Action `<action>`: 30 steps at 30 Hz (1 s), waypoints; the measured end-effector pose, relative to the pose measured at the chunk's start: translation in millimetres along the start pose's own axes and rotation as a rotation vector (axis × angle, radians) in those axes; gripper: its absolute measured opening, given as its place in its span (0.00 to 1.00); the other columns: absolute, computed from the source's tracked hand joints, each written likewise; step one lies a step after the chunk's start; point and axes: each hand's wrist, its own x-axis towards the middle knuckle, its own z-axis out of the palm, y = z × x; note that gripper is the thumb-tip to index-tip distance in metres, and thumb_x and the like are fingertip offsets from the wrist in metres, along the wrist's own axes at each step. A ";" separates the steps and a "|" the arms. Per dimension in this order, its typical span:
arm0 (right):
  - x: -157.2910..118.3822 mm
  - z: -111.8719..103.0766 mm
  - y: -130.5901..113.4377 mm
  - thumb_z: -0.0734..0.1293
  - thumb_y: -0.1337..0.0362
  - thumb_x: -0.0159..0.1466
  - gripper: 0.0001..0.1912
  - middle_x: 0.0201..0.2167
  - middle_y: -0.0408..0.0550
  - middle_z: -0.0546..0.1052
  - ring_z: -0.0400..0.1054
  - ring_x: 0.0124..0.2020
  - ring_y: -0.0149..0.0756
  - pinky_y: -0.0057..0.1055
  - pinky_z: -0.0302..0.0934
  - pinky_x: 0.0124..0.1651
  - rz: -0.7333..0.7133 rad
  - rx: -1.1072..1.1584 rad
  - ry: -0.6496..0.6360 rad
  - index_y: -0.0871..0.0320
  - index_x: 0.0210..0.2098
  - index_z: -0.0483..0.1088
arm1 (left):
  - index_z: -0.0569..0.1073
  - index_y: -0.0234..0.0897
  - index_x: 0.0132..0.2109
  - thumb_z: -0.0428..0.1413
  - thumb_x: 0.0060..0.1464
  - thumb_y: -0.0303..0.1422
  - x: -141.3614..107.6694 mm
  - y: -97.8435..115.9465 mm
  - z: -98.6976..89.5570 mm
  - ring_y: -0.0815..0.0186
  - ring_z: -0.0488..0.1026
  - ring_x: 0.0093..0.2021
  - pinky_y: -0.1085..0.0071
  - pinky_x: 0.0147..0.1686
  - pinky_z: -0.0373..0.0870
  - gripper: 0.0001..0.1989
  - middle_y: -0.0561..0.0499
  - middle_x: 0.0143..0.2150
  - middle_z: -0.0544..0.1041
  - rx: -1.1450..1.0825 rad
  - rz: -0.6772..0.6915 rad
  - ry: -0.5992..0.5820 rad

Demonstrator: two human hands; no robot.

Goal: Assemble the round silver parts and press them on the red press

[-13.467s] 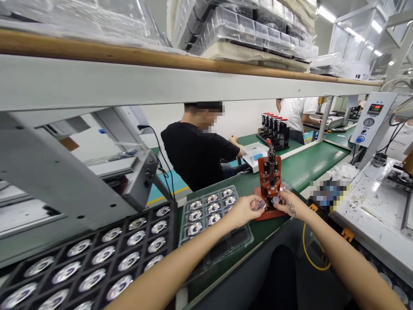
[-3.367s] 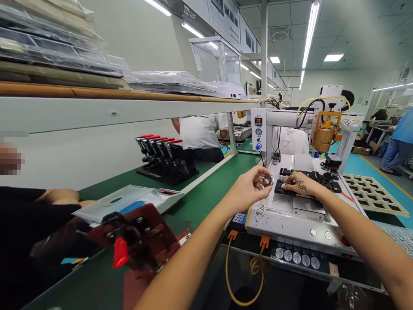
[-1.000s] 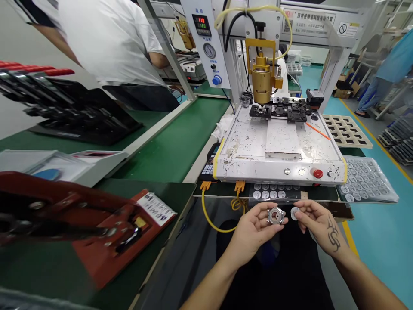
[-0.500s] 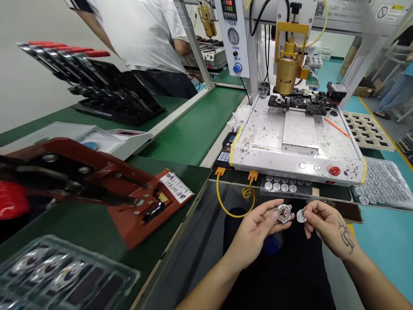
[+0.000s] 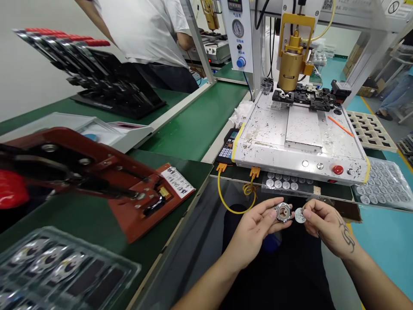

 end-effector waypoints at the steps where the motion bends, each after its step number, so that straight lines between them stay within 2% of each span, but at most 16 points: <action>1: 0.2 1.4 -2.3 0.71 0.48 0.73 0.19 0.20 0.37 0.66 0.55 0.22 0.29 0.30 0.48 0.27 -0.006 -0.029 0.011 0.55 0.34 0.68 | 0.81 0.36 0.60 0.68 0.63 0.42 -0.8 0.0 0.0 0.48 0.83 0.56 0.47 0.61 0.80 0.23 0.40 0.52 0.86 0.013 0.004 0.002; 4: 0.0 7.6 -12.9 0.72 0.46 0.71 0.20 0.26 0.41 0.69 0.60 0.26 0.32 0.31 0.57 0.30 -0.077 -0.160 0.074 0.54 0.33 0.69 | 0.81 0.36 0.60 0.68 0.63 0.42 -2.4 0.0 0.4 0.47 0.83 0.57 0.47 0.60 0.80 0.23 0.40 0.53 0.86 0.043 0.010 0.007; 7: -0.3 13.9 -23.1 0.71 0.46 0.71 0.19 0.38 0.48 0.75 0.70 0.38 0.40 0.34 0.68 0.41 -0.177 -0.267 0.098 0.53 0.32 0.70 | 0.81 0.36 0.60 0.69 0.62 0.43 -2.8 -0.7 1.4 0.47 0.83 0.56 0.47 0.60 0.81 0.24 0.40 0.53 0.86 0.061 0.022 0.010; 11: 0.1 21.7 -29.1 0.70 0.49 0.72 0.17 0.49 0.52 0.77 0.73 0.50 0.45 0.36 0.71 0.51 -0.227 -0.345 0.080 0.53 0.34 0.70 | 0.82 0.37 0.60 0.69 0.61 0.44 -3.3 -2.8 4.1 0.47 0.83 0.56 0.48 0.60 0.82 0.24 0.41 0.55 0.85 0.073 0.032 0.003; 14: 1.1 28.3 -31.2 0.69 0.51 0.72 0.15 0.49 0.50 0.78 0.73 0.50 0.44 0.36 0.70 0.52 -0.244 -0.379 0.058 0.53 0.34 0.71 | 0.82 0.38 0.60 0.69 0.62 0.44 -4.5 -5.0 6.3 0.47 0.83 0.57 0.49 0.61 0.81 0.24 0.41 0.57 0.85 0.065 0.042 -0.005; 18: 1.8 34.5 -32.9 0.69 0.51 0.72 0.15 0.46 0.50 0.78 0.73 0.47 0.43 0.35 0.71 0.49 -0.261 -0.373 0.064 0.52 0.33 0.71 | 0.82 0.39 0.60 0.68 0.62 0.44 -6.3 -6.7 8.3 0.47 0.82 0.59 0.50 0.62 0.80 0.24 0.41 0.58 0.84 0.056 0.055 -0.016; 25: 1.6 35.3 -34.3 0.69 0.48 0.72 0.17 0.45 0.51 0.78 0.73 0.45 0.43 0.35 0.72 0.46 -0.253 -0.389 0.069 0.52 0.33 0.71 | 0.82 0.40 0.60 0.67 0.64 0.45 -8.2 -4.6 11.3 0.48 0.82 0.59 0.52 0.61 0.80 0.23 0.41 0.59 0.84 0.090 0.073 -0.023; 30: 2.4 34.2 -29.3 0.68 0.50 0.73 0.16 0.46 0.51 0.77 0.72 0.45 0.42 0.34 0.71 0.47 -0.276 -0.406 0.080 0.53 0.33 0.70 | 0.81 0.40 0.62 0.65 0.65 0.46 -8.7 -5.0 13.4 0.50 0.82 0.59 0.55 0.62 0.80 0.23 0.42 0.62 0.82 0.154 0.100 -0.013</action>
